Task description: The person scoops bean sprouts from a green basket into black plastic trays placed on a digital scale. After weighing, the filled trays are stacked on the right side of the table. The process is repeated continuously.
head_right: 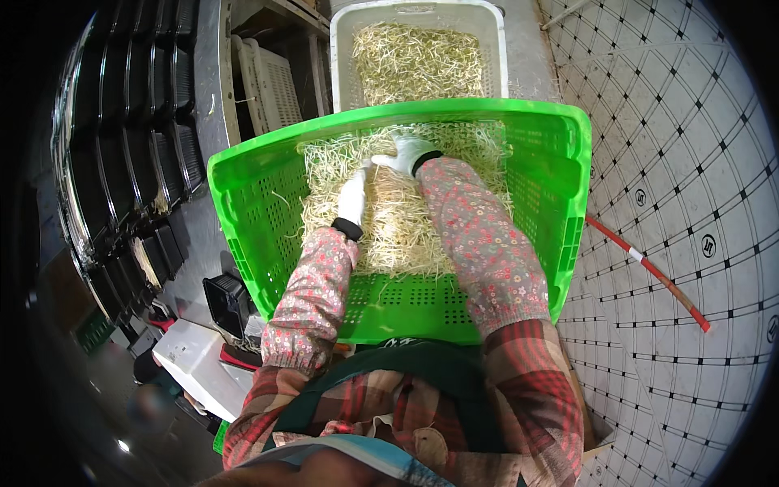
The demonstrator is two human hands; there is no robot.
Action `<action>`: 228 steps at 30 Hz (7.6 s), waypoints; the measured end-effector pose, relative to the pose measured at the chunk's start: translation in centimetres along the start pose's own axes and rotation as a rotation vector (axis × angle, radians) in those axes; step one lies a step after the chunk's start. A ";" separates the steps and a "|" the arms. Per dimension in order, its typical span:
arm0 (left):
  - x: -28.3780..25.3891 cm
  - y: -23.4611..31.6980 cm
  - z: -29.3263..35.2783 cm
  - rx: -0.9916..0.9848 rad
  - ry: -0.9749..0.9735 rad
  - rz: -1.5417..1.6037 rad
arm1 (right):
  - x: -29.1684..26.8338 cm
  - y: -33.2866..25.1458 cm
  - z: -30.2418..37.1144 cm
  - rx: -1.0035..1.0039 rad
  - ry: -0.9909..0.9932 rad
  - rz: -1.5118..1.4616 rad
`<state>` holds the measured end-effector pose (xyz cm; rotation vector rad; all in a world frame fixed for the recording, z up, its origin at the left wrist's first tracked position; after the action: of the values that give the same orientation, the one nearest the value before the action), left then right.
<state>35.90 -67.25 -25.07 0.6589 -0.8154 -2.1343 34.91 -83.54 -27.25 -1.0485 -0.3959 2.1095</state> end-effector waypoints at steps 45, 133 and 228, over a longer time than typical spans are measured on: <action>-39.9 -17.8 40.3 0.085 1.335 0.641 | 3.9 -4.0 8.3 -0.015 0.157 0.132; -40.8 -23.0 68.6 0.040 1.371 -0.580 | 45.2 -68.5 45.4 -1.712 -0.201 1.467; -41.5 -23.4 67.1 -0.271 1.407 -0.542 | 36.6 -70.7 23.6 -1.133 -0.217 0.432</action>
<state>5.06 0.23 10.59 1.9874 0.4598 -1.5062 35.73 -7.44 6.06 -1.5990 -1.7347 2.3643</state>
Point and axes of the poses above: each hand's wrist, its own z-axis away from the middle knuckle, its own x-axis out of the palm, y = z × x, the point moved 10 cm from there along -z, towards the middle knuckle, and after that the axes turned 5 degrees about z, right-handed, at the moved point
